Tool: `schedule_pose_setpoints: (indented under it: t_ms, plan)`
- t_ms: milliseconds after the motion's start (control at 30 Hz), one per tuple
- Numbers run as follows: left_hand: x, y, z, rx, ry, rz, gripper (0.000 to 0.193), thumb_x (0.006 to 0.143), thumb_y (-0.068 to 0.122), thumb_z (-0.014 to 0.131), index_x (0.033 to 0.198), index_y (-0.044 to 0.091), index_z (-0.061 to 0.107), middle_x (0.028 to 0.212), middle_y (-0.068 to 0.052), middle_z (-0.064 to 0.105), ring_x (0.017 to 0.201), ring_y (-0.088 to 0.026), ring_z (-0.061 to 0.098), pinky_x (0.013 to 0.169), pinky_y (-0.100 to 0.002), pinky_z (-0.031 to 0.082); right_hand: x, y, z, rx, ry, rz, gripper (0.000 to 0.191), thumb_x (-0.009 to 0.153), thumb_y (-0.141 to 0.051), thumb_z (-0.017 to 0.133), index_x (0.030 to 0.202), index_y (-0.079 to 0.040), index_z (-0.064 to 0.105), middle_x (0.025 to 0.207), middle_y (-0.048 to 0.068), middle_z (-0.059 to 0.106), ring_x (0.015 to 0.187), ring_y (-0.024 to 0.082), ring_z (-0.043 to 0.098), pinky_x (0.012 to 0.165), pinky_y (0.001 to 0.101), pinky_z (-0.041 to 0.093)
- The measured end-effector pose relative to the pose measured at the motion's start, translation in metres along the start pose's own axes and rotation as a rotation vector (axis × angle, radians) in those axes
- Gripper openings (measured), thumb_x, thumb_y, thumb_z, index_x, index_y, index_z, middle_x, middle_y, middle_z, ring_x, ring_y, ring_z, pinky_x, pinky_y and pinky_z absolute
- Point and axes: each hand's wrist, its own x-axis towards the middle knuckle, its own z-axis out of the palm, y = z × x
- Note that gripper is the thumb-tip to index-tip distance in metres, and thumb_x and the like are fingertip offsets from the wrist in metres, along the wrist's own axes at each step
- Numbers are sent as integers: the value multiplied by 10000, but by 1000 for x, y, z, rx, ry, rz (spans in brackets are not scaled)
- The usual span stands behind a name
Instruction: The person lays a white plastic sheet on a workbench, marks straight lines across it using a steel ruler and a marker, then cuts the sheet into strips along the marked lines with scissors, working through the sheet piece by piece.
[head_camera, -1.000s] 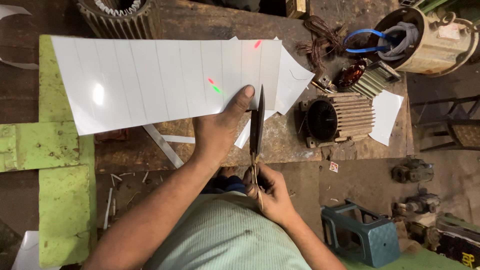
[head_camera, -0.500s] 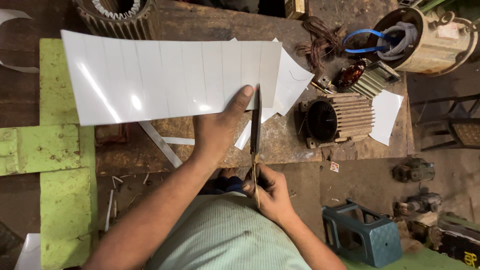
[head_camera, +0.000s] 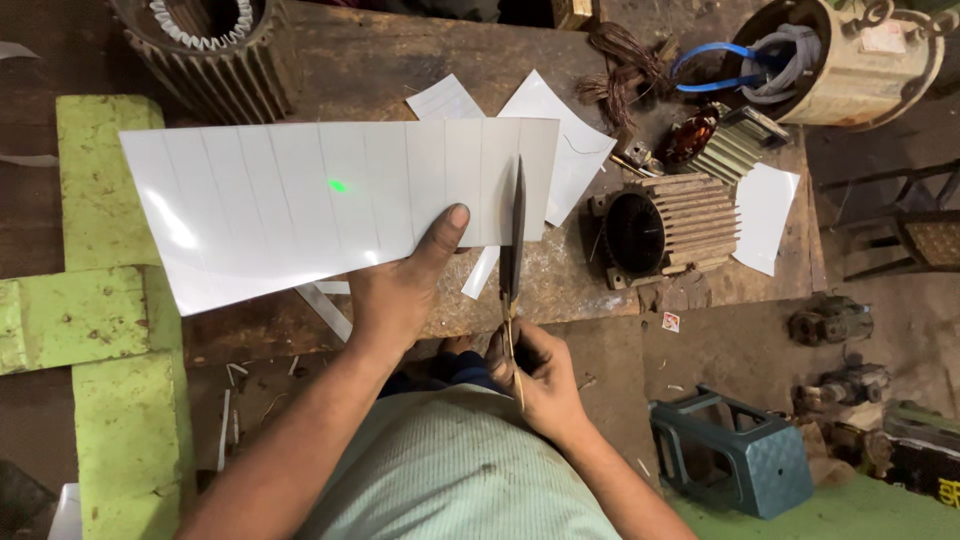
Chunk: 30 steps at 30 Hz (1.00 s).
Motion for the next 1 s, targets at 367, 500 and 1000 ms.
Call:
schedule_pose_setpoints:
  t_ms: [367,500,1000]
  plan:
    - [-2,-5,-2,88,-8,-21,452,966,400,751,1112,-20,670,1009,-91,718,947,-189,717,816,-307,603,1,-1,1,-47,36,8,321,910,-285,811,864,-20,637,780,-10,625,722,64,533,647,244,451]
    - [-8,-8,1,116,-32,-51,458,955,426,754,1055,-17,692,946,-92,721,888,-192,704,778,-311,585,3,-2,-2,18,30,-54,319,936,-302,791,893,-29,631,830,-15,622,770,65,540,695,242,458]
    - [-9,-17,6,159,-58,-134,425,956,390,757,1074,-13,694,959,-75,724,899,-174,702,781,-328,582,14,-2,1,13,158,141,335,927,-333,767,899,-27,633,713,-2,587,642,84,533,584,256,448]
